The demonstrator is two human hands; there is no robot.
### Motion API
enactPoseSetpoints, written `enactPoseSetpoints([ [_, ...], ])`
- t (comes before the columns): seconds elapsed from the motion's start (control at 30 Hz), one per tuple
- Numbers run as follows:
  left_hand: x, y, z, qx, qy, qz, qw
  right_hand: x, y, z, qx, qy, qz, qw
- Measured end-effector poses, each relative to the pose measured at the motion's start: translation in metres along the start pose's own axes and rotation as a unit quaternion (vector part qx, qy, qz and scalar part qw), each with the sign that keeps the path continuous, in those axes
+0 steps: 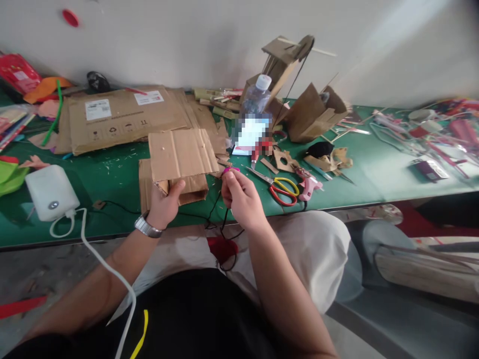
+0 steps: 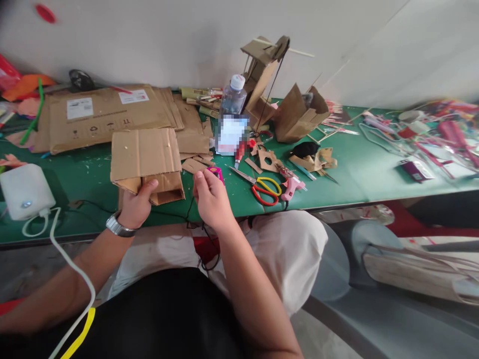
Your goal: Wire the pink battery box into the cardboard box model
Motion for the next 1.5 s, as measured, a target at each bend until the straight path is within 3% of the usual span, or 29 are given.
enactPoseSetpoints([
  [0.1, 0.002, 0.000, -0.001, 0.000, -0.013, -0.008, 1.000, 0.002, 0.005, 0.002, -0.019, -0.122, 0.049, 0.991],
  [0.27, 0.002, -0.002, -0.004, 0.007, -0.040, -0.012, 0.999, -0.001, 0.016, 0.003, -0.056, -0.180, 0.081, 0.979],
  [0.37, 0.000, -0.003, -0.005, 0.010, -0.042, -0.008, 0.999, -0.002, 0.017, -0.002, -0.049, -0.145, 0.066, 0.986],
  [0.47, -0.003, -0.004, -0.004, -0.001, -0.020, -0.009, 1.000, -0.008, 0.014, -0.010, -0.017, -0.044, 0.005, 0.999],
  [0.7, -0.002, -0.006, -0.002, -0.008, -0.002, 0.013, 1.000, -0.018, 0.012, -0.017, 0.038, 0.040, -0.047, 0.997],
  [0.8, -0.002, -0.006, -0.002, -0.003, -0.006, 0.025, 1.000, -0.030, 0.014, -0.007, 0.052, 0.190, -0.117, 0.973],
  [0.97, -0.009, -0.006, 0.000, -0.010, 0.026, 0.026, 0.999, -0.032, 0.012, 0.043, -0.040, 0.468, -0.161, 0.868],
  [1.07, -0.011, -0.007, 0.000, -0.008, 0.027, 0.035, 0.999, -0.034, 0.007, 0.057, -0.064, 0.541, -0.154, 0.824],
  [1.27, -0.006, -0.005, -0.003, 0.004, 0.018, 0.060, 0.998, -0.038, 0.002, 0.065, -0.091, 0.568, -0.148, 0.804],
  [1.5, -0.009, -0.002, 0.003, -0.021, 0.043, 0.046, 0.998, -0.036, 0.006, 0.061, -0.072, 0.535, -0.169, 0.824],
])
Point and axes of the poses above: each hand's wrist, its own y-axis away from the middle knuckle, its own z-axis out of the palm, x = y × z, the point moved 9 cm from there along -y, towards the middle knuckle, and after that the axes turned 10 degrees about x, right-handed, at the moved point
